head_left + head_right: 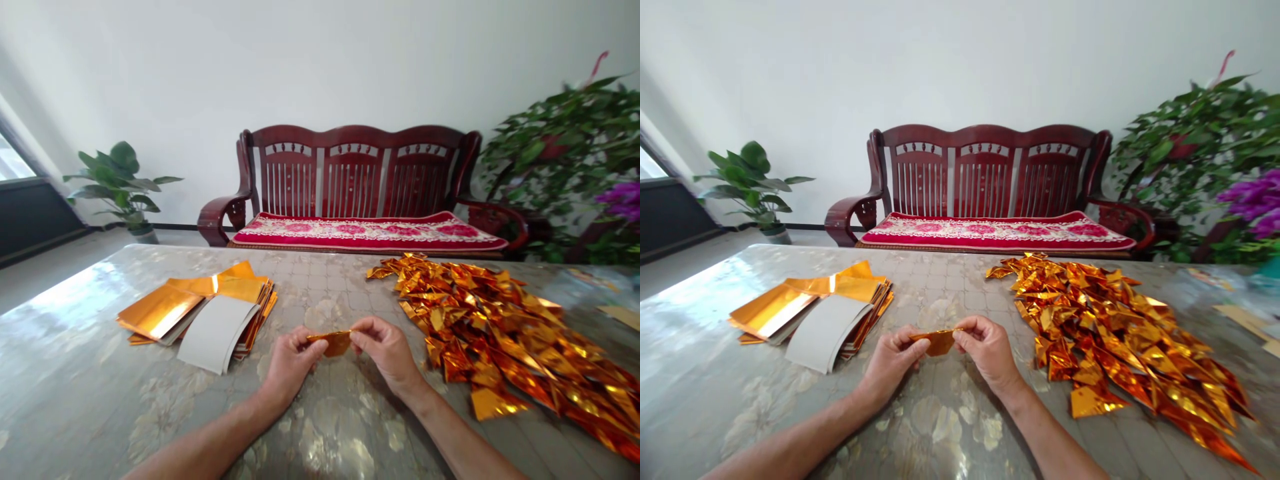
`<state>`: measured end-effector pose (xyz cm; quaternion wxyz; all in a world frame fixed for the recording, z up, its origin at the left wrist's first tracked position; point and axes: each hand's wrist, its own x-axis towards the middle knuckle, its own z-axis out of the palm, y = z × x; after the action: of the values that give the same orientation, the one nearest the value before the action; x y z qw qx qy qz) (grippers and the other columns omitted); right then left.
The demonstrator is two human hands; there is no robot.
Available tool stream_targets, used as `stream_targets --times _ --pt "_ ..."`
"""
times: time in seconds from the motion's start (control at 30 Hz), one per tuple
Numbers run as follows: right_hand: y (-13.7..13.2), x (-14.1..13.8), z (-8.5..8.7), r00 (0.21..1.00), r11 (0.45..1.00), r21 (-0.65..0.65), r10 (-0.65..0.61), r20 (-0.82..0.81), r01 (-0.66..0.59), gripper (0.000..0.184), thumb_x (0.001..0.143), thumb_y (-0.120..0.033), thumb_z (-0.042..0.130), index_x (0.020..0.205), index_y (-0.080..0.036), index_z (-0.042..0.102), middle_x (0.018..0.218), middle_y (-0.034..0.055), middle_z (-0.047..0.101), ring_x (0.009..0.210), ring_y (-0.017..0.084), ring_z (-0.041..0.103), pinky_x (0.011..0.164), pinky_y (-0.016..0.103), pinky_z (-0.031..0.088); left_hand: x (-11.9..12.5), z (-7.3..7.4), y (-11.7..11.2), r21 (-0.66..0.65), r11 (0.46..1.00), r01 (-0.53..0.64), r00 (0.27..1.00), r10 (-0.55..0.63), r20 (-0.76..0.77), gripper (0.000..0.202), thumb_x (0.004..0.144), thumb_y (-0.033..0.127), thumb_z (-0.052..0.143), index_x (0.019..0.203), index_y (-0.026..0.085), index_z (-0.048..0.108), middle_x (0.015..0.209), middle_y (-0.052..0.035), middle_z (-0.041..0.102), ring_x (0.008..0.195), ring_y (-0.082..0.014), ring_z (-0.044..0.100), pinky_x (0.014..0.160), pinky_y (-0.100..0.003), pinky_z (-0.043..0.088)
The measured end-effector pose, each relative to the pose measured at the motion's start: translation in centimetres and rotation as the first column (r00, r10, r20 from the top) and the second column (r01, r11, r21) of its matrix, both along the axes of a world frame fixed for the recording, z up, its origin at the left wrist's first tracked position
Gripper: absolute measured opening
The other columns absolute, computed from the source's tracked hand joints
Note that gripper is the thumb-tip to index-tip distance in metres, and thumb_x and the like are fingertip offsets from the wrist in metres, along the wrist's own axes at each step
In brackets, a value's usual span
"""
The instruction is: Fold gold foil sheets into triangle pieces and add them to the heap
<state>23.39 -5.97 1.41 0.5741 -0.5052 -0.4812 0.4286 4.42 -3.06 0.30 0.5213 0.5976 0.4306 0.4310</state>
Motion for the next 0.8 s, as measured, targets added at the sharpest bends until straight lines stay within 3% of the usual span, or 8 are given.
stream_targets --times 0.23,0.33,0.43,0.57,0.8 --pt "0.1 0.5 -0.3 0.978 0.999 -0.005 -0.042 0.204 0.043 0.017 0.071 -0.034 0.067 0.068 -0.018 0.062 0.050 -0.0030 0.058 0.047 0.011 0.050 0.047 0.022 0.038 -0.4 -0.9 1.0 0.178 0.984 0.008 0.991 0.016 -0.133 0.014 0.078 0.025 0.067 0.087 0.017 0.072 0.073 0.0000 0.068 0.060 -0.0121 0.057 0.059 -0.022 0.045" --pt "0.2 0.6 -0.9 0.971 0.999 0.015 -0.036 0.236 0.034 0.014 0.073 -0.032 0.064 0.072 -0.019 0.061 0.051 -0.0045 0.056 0.047 0.011 0.049 0.047 0.022 0.038 -0.7 -0.7 1.2 0.338 0.940 0.048 0.979 0.022 -0.200 0.009 0.081 0.020 0.065 0.088 0.018 0.069 0.078 -0.0001 0.068 0.069 -0.0131 0.059 0.067 -0.022 0.045" --pt "0.1 1.1 -1.3 0.934 0.996 0.093 -0.042 0.355 0.009 0.007 0.075 -0.026 0.064 0.080 -0.020 0.065 0.059 -0.0042 0.058 0.054 0.012 0.053 0.053 0.023 0.041 -1.3 -0.3 1.4 0.441 0.877 0.188 0.954 -0.056 -0.295 0.009 0.087 0.018 0.060 0.093 0.019 0.067 0.084 -0.0001 0.066 0.075 -0.0130 0.059 0.071 -0.022 0.044" --pt "-0.2 1.9 -1.3 0.834 0.970 0.200 0.002 0.551 -0.135 0.011 0.083 -0.020 0.062 0.083 -0.022 0.072 0.075 -0.0002 0.065 0.072 0.014 0.061 0.069 0.025 0.046 -2.0 0.1 1.4 0.458 0.802 0.382 0.889 -0.182 -0.421 0.014 0.095 0.019 0.052 0.097 0.021 0.065 0.092 -0.0009 0.065 0.086 -0.0139 0.061 0.078 -0.023 0.044" --pt "-0.7 2.5 -1.7 0.764 0.940 0.233 0.043 0.644 -0.249 0.016 0.090 -0.019 0.059 0.091 -0.025 0.074 0.080 0.0005 0.065 0.077 0.014 0.063 0.071 0.024 0.046 -2.1 0.1 1.6 0.480 0.757 0.443 0.861 -0.211 -0.462 0.018 0.098 0.022 0.048 0.099 0.021 0.066 0.091 -0.0021 0.063 0.087 -0.0140 0.061 0.078 -0.023 0.045"
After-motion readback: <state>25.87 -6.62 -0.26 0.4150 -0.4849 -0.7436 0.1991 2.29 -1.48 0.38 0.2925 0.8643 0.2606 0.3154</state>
